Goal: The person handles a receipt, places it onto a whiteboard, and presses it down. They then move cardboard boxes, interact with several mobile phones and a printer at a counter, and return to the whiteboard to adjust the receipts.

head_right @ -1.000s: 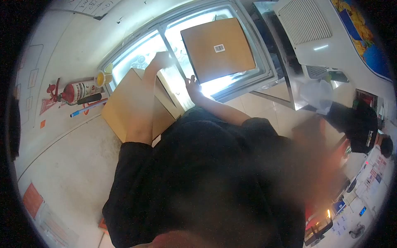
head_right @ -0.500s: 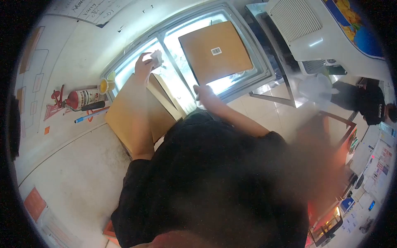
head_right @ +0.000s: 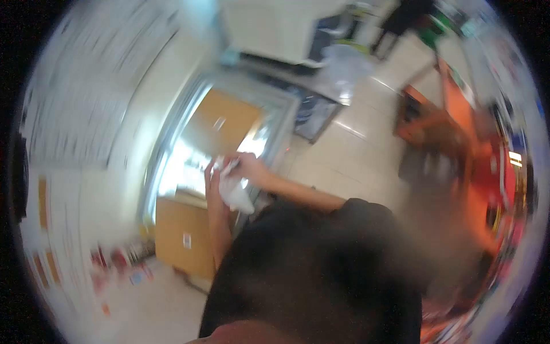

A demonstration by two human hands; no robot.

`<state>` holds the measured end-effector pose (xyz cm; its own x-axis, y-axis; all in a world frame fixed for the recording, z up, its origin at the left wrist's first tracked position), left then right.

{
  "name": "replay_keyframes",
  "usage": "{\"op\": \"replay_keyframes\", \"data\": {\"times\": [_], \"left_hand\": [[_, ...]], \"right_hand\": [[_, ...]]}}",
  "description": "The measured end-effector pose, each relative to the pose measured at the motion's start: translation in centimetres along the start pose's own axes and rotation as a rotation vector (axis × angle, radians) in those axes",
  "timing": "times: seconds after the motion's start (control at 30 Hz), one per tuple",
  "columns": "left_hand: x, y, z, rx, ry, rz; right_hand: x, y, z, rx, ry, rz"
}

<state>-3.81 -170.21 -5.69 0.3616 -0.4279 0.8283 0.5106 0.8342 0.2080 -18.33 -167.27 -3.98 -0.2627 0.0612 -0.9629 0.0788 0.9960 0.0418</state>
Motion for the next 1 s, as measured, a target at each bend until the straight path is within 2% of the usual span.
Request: {"op": "replay_keyframes", "data": {"times": [0.1, 0.13, 0.2, 0.23, 0.27, 0.3, 0.37, 0.43, 0.57, 0.7, 0.77, 0.8, 0.83, 0.9, 0.97, 1.0], "left_hand": [[-1.6, 2.0, 2.4, -0.057, 0.075, -0.137], [-3.8, 1.7, 0.9, -0.138, -0.051, -0.115], [-4.0, 4.7, 4.7, -0.171, -0.142, -0.212], [-4.5, 5.7, 5.5, -0.238, -0.291, -0.287], [-6.4, 6.5, 5.8, -0.37, -0.285, -0.289], [-7.3, 7.5, 7.0, -0.43, -0.453, -0.22], [-9.4, 9.2, 9.6, -0.575, -0.32, -0.355], [-12.5, 10.3, 12.2, -0.639, -0.285, -0.408], [-17.3, 13.1, 19.0, -0.745, -0.278, -0.55], [-22.8, 15.2, 27.2, -0.894, -0.404, -0.57], [-27.0, 16.9, 31.8, -0.923, -0.386, -0.601], [-29.0, 17.8, 34.4, -0.913, -0.356, -0.589], [-30.9, 18.8, 37.4, -0.945, -0.355, -0.618], [-34.3, 20.7, 43.2, -1.056, -0.399, -0.678], [-40.2, 21.6, 47.1, -1.147, -0.49, -0.71], [-41.8, 22.5, 49.2, -1.162, -0.445, -0.805]], "right_hand": [[-1.4, 5.4, -0.1, 0.274, 0.057, -0.075], [-1.4, 7.0, -0.1, 0.37, 0.056, -0.073], [-0.5, 11.2, 0.1, 0.588, 0.116, -0.17], [-0.3, 13.5, 0.0, 0.642, 0.138, -0.1], [0.1, 15.8, -0.3, 0.684, 0.163, -0.029], [0.7, 17.8, -0.6, 0.762, 0.164, 0.011], [1.8, 22.1, -1.5, 0.856, 0.179, 0.047], [2.5, 26.6, -2.9, 0.986, 0.267, 0.046], [3.6, 34.9, -6.4, 1.123, 0.273, 0.13], [5.0, 43.0, -11.9, 1.274, 0.455, 0.242], [5.9, 47.3, -15.1, 1.341, 0.37, 0.155], [6.2, 49.8, -16.7, 1.332, 0.17, 0.168], [6.8, 52.6, -18.5, 1.365, 0.18, 0.194], [8.7, 57.4, -21.9, 1.293, 0.117, 0.191], [10.7, 62.0, -24.9, 1.344, 0.198, 0.171], [11.3, 64.0, -26.2, 1.366, 0.129, 0.199]]}}
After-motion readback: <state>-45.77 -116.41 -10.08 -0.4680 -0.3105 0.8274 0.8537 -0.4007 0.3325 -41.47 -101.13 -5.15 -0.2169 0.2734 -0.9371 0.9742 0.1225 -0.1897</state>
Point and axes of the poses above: each hand's wrist, its own y-axis away from the middle knuckle, its own z-axis out of the palm, x = y × z, the point moved 1 cm from there along -y, towards the middle knuckle, and after that the axes turned 6 degrees about -x, right-handed, at the moved point
